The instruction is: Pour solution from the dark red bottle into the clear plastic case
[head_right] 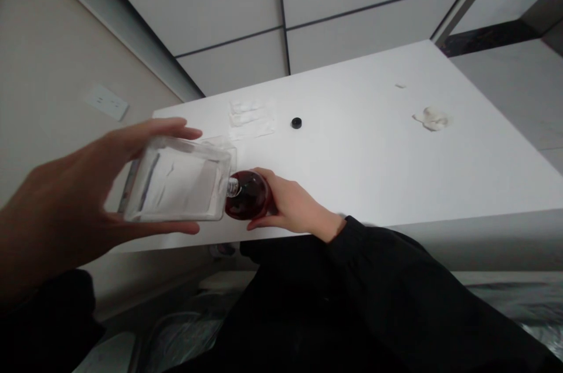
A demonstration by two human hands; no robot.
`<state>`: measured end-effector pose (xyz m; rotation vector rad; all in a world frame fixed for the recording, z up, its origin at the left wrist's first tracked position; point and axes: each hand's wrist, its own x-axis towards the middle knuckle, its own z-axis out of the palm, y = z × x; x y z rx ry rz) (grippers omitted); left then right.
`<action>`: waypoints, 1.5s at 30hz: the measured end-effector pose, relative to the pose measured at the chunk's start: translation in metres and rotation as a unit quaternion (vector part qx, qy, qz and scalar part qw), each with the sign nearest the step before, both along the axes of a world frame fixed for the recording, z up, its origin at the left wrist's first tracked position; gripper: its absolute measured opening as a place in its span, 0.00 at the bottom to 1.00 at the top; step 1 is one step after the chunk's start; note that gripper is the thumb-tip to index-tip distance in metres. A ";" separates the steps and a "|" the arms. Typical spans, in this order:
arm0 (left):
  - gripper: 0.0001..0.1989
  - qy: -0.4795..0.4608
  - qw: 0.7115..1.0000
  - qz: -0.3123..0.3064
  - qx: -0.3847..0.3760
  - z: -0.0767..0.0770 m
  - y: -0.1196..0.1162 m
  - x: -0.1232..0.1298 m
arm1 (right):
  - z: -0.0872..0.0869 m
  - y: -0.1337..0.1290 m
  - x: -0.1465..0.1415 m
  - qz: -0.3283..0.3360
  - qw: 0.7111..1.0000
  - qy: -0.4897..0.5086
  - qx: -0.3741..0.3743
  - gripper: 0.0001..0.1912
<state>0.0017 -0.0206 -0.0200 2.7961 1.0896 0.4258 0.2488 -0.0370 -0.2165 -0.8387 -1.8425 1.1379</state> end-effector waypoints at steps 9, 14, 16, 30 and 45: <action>0.47 0.044 0.994 -0.089 0.052 0.002 0.000 0.014 | -0.003 -0.001 0.000 -0.002 1.000 -0.009 -0.022 0.54; 0.46 0.033 0.996 -0.079 0.036 0.003 0.001 0.019 | -0.005 -0.001 0.001 -0.006 0.999 -0.019 -0.028 0.54; 0.46 0.035 0.996 -0.078 0.036 0.003 0.001 0.022 | -0.004 -0.001 0.001 -0.008 0.999 -0.013 -0.031 0.54; 0.43 0.060 0.992 -0.100 0.046 0.009 0.003 0.036 | -0.009 -0.001 -0.001 -0.006 1.000 0.006 -0.022 0.53; 0.44 0.047 0.992 -0.108 0.041 0.008 0.005 0.045 | -0.005 -0.003 0.000 -0.007 0.999 -0.006 -0.033 0.50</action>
